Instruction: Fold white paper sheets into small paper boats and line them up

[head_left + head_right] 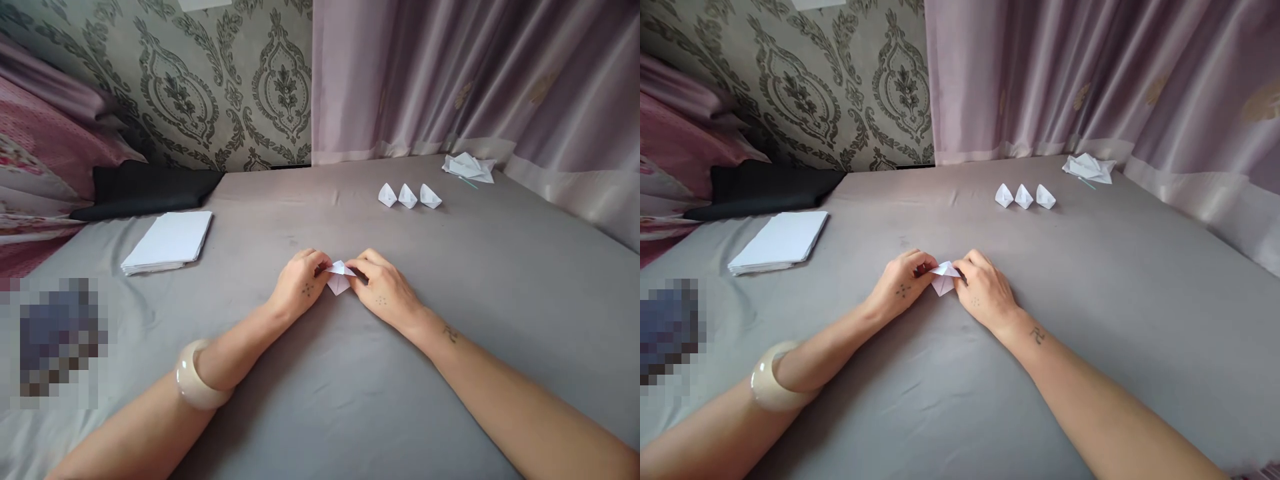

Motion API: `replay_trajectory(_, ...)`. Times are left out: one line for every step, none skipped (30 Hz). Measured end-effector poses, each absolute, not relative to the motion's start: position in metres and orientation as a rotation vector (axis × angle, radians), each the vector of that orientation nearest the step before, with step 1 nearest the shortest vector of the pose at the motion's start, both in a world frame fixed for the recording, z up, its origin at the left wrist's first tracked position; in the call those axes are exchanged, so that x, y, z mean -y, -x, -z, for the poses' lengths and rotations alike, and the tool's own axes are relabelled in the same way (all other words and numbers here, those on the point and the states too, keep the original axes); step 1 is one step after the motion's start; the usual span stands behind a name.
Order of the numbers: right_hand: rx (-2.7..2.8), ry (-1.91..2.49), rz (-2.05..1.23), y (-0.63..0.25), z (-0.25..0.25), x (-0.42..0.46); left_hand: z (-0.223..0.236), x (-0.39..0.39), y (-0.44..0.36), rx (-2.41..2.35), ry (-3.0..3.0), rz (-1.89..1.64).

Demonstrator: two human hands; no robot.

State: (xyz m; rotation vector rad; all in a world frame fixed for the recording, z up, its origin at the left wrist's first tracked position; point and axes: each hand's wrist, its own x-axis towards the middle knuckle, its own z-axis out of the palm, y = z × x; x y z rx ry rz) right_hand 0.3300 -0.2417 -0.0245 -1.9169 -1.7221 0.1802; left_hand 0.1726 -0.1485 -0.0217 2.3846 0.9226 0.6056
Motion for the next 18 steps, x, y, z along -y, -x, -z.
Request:
replay_trajectory(1.742,1.886,-0.167,-0.331,0.025,0.243,0.023,0.147,-0.170,-0.889,-2.431,-0.589)
replay_trajectory(1.771,1.851,-0.158,-0.331,0.026,0.244,0.024,0.146,-0.168,-0.852,-2.487,-0.575)
replay_trajectory(1.806,1.815,-0.150,-0.332,0.026,0.245,0.024,0.144,-0.166,-0.808,-2.553,-0.557)
replay_trajectory(1.845,1.783,-0.138,-0.333,0.027,0.246,0.024,0.143,-0.163,-0.759,-2.628,-0.534)
replay_trajectory(1.882,1.761,-0.125,-0.333,0.028,0.246,0.023,0.142,-0.161,-0.714,-2.700,-0.513)
replay_trajectory(1.915,1.749,-0.109,-0.333,0.028,0.247,0.023,0.141,-0.160,-0.681,-2.761,-0.494)
replay_trajectory(1.942,1.744,-0.089,-0.334,0.029,0.248,0.022,0.140,-0.158,-0.655,-2.810,-0.483)
replay_trajectory(1.965,1.744,-0.065,-0.334,0.030,0.249,0.023,0.140,-0.157,-0.628,-2.848,-0.479)
replay_trajectory(1.984,1.750,-0.040,-0.334,0.030,0.249,0.024,0.139,-0.157,-0.600,-2.876,-0.482)
replay_trajectory(2.002,1.758,-0.016,-0.334,0.031,0.250,0.025,0.139,-0.156,-0.569,-2.899,-0.489)
replay_trajectory(2.020,1.769,0.006,-0.334,0.031,0.251,0.026,0.138,-0.155,-0.534,-2.918,-0.498)
replay_trajectory(2.036,1.779,0.025,-0.333,0.031,0.252,0.028,0.138,-0.154,-0.499,-2.936,-0.508)
replay_trajectory(2.049,1.791,0.040,-0.333,0.031,0.252,0.029,0.137,-0.154,-0.472,-2.950,-0.520)
replay_trajectory(2.064,1.802,0.049,-0.332,0.030,0.253,0.030,0.136,-0.152,-0.452,-2.962,-0.528)
replay_trajectory(2.076,1.808,0.053,-0.331,0.029,0.254,0.031,0.135,-0.151,-0.428,-2.978,-0.527)
replay_trajectory(2.086,1.813,0.056,-0.331,0.028,0.254,0.031,0.134,-0.150,-0.401,-2.999,-0.519)
replay_trajectory(2.094,1.816,0.057,-0.330,0.027,0.255,0.030,0.134,-0.149,-0.369,-3.022,-0.505)
replay_trajectory(2.102,1.820,0.056,-0.330,0.026,0.255,0.028,0.133,-0.148,-0.339,-3.048,-0.484)
